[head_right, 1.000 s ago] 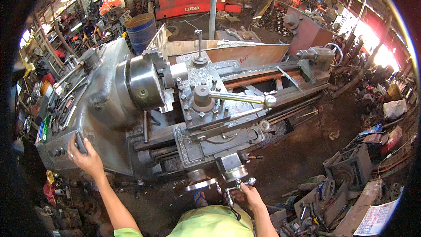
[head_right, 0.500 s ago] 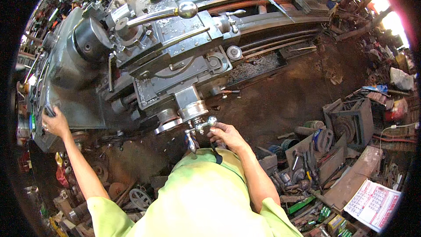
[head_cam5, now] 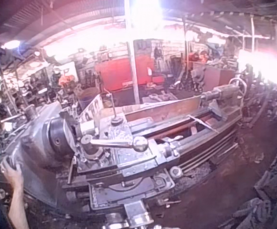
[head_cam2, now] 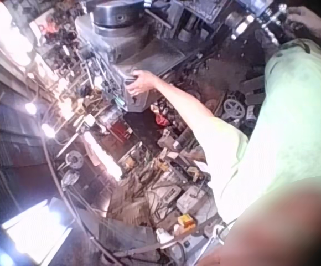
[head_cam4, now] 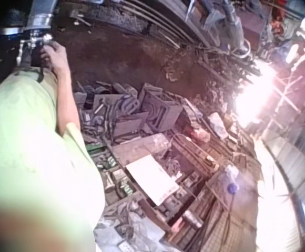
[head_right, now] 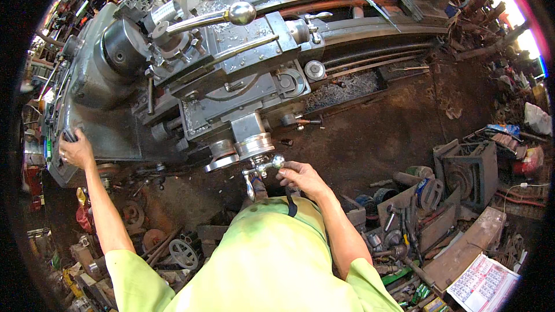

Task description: The person operates a metal lathe, repeatedly turning handwheels to advance the carriage and tool post while the spindle rotates a cylindrical workpiece. The person periodically stops the machine, adjusts the tool post, and resumes cutting, producing metal shavings.

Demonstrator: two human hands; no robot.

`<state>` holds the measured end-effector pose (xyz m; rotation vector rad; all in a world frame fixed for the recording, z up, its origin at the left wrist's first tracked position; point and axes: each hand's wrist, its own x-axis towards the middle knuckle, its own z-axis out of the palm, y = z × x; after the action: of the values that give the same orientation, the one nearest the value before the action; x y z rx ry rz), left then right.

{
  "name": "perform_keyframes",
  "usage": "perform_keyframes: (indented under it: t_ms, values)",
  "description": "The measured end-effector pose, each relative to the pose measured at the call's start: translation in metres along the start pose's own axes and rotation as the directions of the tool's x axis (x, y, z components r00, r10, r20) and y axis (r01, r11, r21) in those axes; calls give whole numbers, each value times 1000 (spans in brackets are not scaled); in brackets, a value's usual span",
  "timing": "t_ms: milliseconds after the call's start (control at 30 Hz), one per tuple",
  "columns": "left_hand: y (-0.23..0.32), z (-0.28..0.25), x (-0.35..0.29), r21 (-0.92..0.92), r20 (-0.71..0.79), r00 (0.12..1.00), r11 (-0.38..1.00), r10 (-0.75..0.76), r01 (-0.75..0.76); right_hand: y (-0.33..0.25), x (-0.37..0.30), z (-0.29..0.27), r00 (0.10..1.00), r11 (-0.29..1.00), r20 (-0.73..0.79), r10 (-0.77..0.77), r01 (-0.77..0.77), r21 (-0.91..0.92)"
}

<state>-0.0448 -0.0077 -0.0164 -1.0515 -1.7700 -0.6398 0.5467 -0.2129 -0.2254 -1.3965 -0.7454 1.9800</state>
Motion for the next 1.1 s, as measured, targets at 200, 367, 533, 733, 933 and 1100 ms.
perform_keyframes:
  t_ms: [200,367,533,733,933,1100]
  values:
    - [2,0,0,22,-8,1000,1000,3,-3,-12,18,38,950,834,302,-79,229,-502]
    - [2,-2,-1,19,-16,1000,1000,23,-22,10,56,73,932,759,360,-50,269,-593]
    - [0,-1,-3,37,4,1000,999,10,-11,-2,38,44,983,756,-50,-177,104,-646]
    - [1,1,-2,39,-42,998,998,43,-42,-36,-17,48,914,934,385,-125,239,-264]
    - [14,-16,-3,-84,-52,998,995,47,-51,0,34,67,952,714,305,6,209,-668]
    - [25,-26,-4,-88,-2,1000,996,-20,20,-42,41,-70,964,538,-171,-205,-35,-842]
